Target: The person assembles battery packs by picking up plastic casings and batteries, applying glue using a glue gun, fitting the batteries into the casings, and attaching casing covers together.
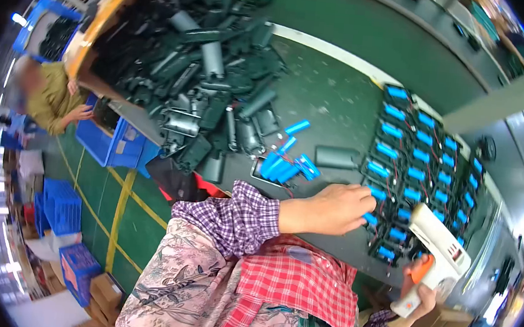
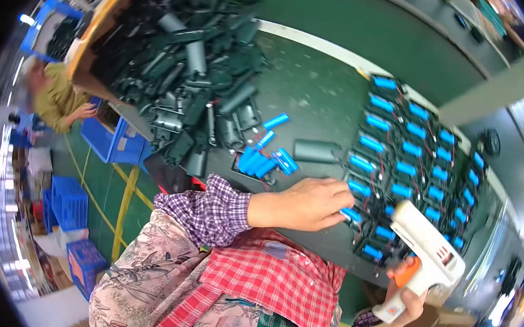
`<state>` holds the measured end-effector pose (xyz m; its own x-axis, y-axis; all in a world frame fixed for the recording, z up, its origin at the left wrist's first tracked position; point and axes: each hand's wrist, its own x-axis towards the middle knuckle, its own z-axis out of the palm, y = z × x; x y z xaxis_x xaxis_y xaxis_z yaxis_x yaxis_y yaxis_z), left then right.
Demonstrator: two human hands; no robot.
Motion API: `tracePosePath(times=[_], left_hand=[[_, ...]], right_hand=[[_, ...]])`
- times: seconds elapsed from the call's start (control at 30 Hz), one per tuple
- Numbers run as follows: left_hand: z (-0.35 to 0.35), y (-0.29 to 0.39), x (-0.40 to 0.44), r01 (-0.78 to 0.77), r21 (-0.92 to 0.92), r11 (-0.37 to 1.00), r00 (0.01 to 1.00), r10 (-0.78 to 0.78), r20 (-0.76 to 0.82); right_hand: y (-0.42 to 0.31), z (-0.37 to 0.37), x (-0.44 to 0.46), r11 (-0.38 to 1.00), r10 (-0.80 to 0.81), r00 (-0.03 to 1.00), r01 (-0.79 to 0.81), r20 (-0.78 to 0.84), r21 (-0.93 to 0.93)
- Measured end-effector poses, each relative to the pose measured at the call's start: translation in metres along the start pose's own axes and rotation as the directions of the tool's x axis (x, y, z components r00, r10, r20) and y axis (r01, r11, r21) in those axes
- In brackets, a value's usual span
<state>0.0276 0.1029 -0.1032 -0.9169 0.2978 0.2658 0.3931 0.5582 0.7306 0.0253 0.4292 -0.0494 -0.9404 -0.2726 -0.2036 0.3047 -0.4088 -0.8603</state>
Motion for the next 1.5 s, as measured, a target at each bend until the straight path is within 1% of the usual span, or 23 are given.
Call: tracePosePath(times=[0.07, 0.1, 0.17, 0.23, 0.3, 0.47, 0.5, 0.6, 0.67, 0.77, 0.83, 0.9, 0.97, 1.03, 1.1, 1.17, 1.23, 1.27, 1.3, 1.37, 1.4, 1.43, 1.5], left_hand=[[-0.040, -0.008, -0.005, -0.026, 0.063, 0.998, 0.997, 0.030, -0.076], [-0.065, -0.016, -0.009, -0.062, 0.111, 0.992, 0.990, 0.075, -0.118], [-0.118, -0.053, -0.020, 0.020, 0.276, 0.961, 0.970, 0.048, -0.237], [-0.179, -0.078, -0.024, 0.185, 0.491, 0.851, 0.945, -0.017, -0.328], [-0.225, -0.105, -0.021, 0.332, 0.571, 0.751, 0.905, -0.083, -0.416], [-0.305, -0.202, 0.041, 0.467, 0.662, 0.586, 0.884, -0.313, -0.347], [-0.317, -0.209, 0.058, 0.506, 0.647, 0.571, 0.857, -0.421, -0.298], [-0.329, -0.247, 0.087, 0.560, 0.596, 0.575, 0.812, -0.525, -0.257], [-0.325, -0.256, 0.098, 0.615, 0.653, 0.442, 0.721, -0.651, -0.237], [-0.320, -0.255, 0.092, 0.550, 0.734, 0.399, 0.693, -0.708, -0.134], [-0.303, -0.251, 0.069, 0.418, 0.833, 0.362, 0.810, -0.565, -0.160], [-0.289, -0.253, 0.047, 0.418, 0.764, 0.492, 0.866, -0.469, -0.172], [-0.275, -0.229, 0.038, 0.408, 0.778, 0.478, 0.870, -0.462, -0.172], [-0.265, -0.216, 0.030, 0.367, 0.705, 0.607, 0.902, -0.417, -0.111], [-0.248, -0.191, 0.025, 0.318, 0.714, 0.624, 0.912, -0.406, -0.051], [-0.233, -0.161, 0.020, 0.306, 0.609, 0.731, 0.912, -0.408, 0.031], [-0.234, -0.135, 0.019, 0.171, 0.563, 0.809, 0.927, -0.326, 0.187], [-0.241, -0.128, 0.024, 0.129, 0.458, 0.880, 0.948, -0.245, 0.204], [-0.255, -0.123, 0.037, 0.152, 0.422, 0.894, 0.935, -0.269, 0.233], [-0.285, -0.151, 0.062, 0.107, 0.570, 0.815, 0.982, -0.177, 0.068], [-0.303, -0.169, 0.075, 0.187, 0.633, 0.751, 0.978, -0.201, -0.049], [-0.323, -0.184, 0.092, 0.309, 0.737, 0.601, 0.932, -0.347, -0.108], [-0.356, -0.233, 0.114, 0.502, 0.734, 0.458, 0.796, -0.576, -0.185]], right_hand=[[-0.011, 0.009, 0.008, 0.999, -0.024, 0.999, 0.023, 0.029, 0.036], [-0.016, 0.018, 0.012, 0.997, -0.070, 0.997, 0.070, -0.036, -0.019], [-0.029, 0.031, 0.020, 0.986, -0.141, 0.989, 0.136, -0.051, -0.096], [-0.045, 0.036, 0.028, 0.987, -0.109, 0.994, 0.109, 0.006, -0.119], [-0.055, 0.055, 0.042, 0.972, -0.163, 0.986, 0.157, -0.021, -0.176], [-0.066, 0.097, 0.089, 0.944, -0.175, 0.983, 0.186, 0.063, -0.273], [-0.066, 0.105, 0.098, 0.943, -0.168, 0.981, 0.189, 0.100, -0.274], [-0.067, 0.132, 0.117, 0.937, -0.174, 0.976, 0.206, 0.134, -0.284], [-0.062, 0.150, 0.125, 0.943, -0.201, 0.976, 0.215, 0.081, -0.253], [-0.061, 0.152, 0.134, 0.942, -0.177, 0.982, 0.190, 0.073, -0.276], [-0.062, 0.140, 0.142, 0.948, -0.105, 0.987, 0.135, 0.119, -0.288], [-0.059, 0.137, 0.148, 0.943, -0.130, 0.987, 0.151, 0.091, -0.297], [-0.055, 0.144, 0.153, 0.950, -0.136, 0.989, 0.148, 0.065, -0.276], [-0.056, 0.146, 0.156, 0.950, -0.090, 0.992, 0.111, 0.086, -0.291], [-0.055, 0.145, 0.158, 0.956, -0.084, 0.992, 0.108, 0.098, -0.274], [-0.053, 0.142, 0.158, 0.958, -0.074, 0.991, 0.101, 0.110, -0.270], [-0.052, 0.139, 0.159, 0.959, -0.078, 0.992, 0.101, 0.094, -0.264], [-0.051, 0.138, 0.160, 0.960, -0.077, 0.993, 0.096, 0.084, -0.263], [-0.051, 0.140, 0.161, 0.960, -0.076, 0.993, 0.096, 0.085, -0.263], [-0.051, 0.144, 0.162, 0.957, -0.083, 0.994, 0.099, 0.072, -0.272], [-0.051, 0.145, 0.163, 0.957, -0.079, 0.994, 0.097, 0.075, -0.275], [-0.050, 0.144, 0.164, 0.959, -0.078, 0.994, 0.097, 0.082, -0.267], [-0.052, 0.143, 0.163, 0.960, -0.093, 0.992, 0.112, 0.086, -0.257]])
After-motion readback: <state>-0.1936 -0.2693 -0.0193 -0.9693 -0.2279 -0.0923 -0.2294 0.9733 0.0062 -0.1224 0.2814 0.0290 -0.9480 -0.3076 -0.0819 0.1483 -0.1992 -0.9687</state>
